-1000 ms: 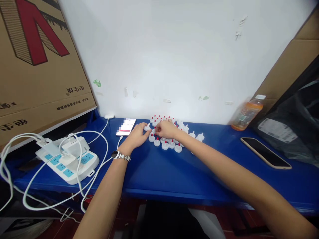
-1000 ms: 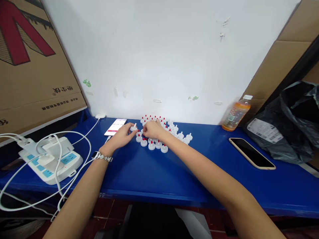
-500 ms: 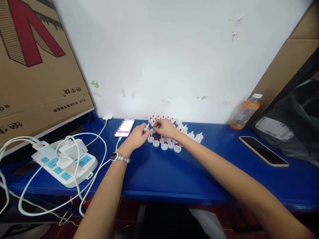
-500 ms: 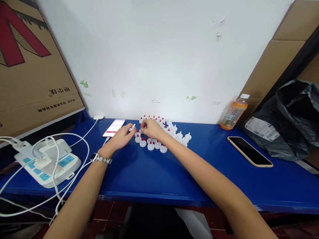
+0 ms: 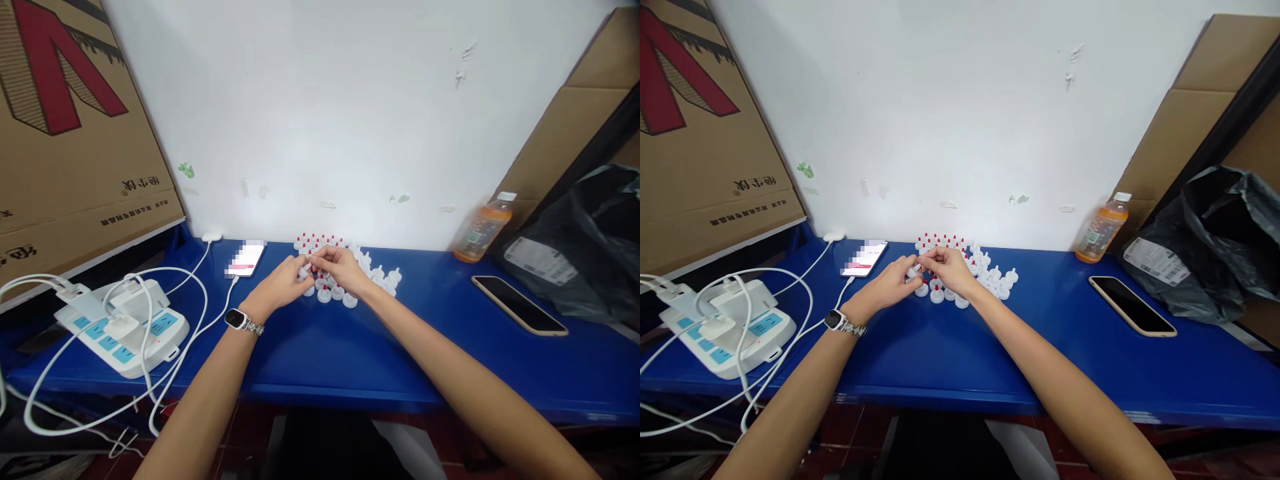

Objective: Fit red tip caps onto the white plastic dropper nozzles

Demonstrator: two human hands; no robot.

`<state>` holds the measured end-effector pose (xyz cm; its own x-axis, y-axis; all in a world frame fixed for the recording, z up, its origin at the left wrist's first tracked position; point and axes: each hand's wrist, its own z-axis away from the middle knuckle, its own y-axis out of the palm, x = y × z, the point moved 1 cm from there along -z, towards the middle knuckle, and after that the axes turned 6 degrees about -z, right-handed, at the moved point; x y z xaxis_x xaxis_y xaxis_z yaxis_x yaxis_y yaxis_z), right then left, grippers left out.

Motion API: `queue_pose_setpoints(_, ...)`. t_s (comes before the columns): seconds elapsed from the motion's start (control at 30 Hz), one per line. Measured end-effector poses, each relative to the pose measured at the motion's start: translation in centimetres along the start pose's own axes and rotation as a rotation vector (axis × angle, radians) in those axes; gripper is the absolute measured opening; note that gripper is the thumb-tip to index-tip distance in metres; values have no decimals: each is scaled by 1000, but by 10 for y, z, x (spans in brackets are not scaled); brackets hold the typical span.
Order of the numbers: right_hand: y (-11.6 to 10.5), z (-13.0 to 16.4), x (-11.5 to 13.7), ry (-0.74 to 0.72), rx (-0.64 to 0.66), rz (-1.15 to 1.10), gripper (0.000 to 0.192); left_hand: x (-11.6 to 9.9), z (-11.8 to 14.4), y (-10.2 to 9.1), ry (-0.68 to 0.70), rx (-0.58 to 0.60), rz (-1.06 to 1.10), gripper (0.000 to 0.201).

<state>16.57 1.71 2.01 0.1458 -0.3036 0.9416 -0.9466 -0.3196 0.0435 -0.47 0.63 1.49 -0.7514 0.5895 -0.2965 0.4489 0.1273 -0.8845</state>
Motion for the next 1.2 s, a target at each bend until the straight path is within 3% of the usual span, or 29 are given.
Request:
queue_pose_setpoints(0.27, 5, 0, 3, -34, 51, 22, 39, -7, 1, -7, -20, 29, 73, 18)
queue_pose_setpoints(0.4, 3, -10, 7, -86, 85, 117, 34, -2, 0, -7, -27, -52, 120, 19)
queue_pose_setpoints(0.53, -1, -38, 4, -167, 4, 367, 20, 18, 1, -10, -129, -182, 154, 53)
queue_pose_setpoints(0.63, -2, -66, -4, -158, -60, 623, 12, 34, 3, -15, -196, -185, 96, 37)
queue_pose_setpoints(0.73, 3, -89, -16, -141, -21, 724, 5, 42, 5, -18, -218, -153, 79, 24)
queue_pose_setpoints(0.93, 17, -108, -31, -60, 218, 1014, 9, 43, 3, -12, -220, -88, 83, 24)
queue_pose_setpoints(1.03, 15, -105, -28, -38, 284, 1028, 9, 43, 2, -10, -209, -69, 83, 24)
queue_pose_setpoints(1.2, -12, -92, -14, -97, 112, 1046, 22, 39, 1, -8, -177, -75, 66, 24)
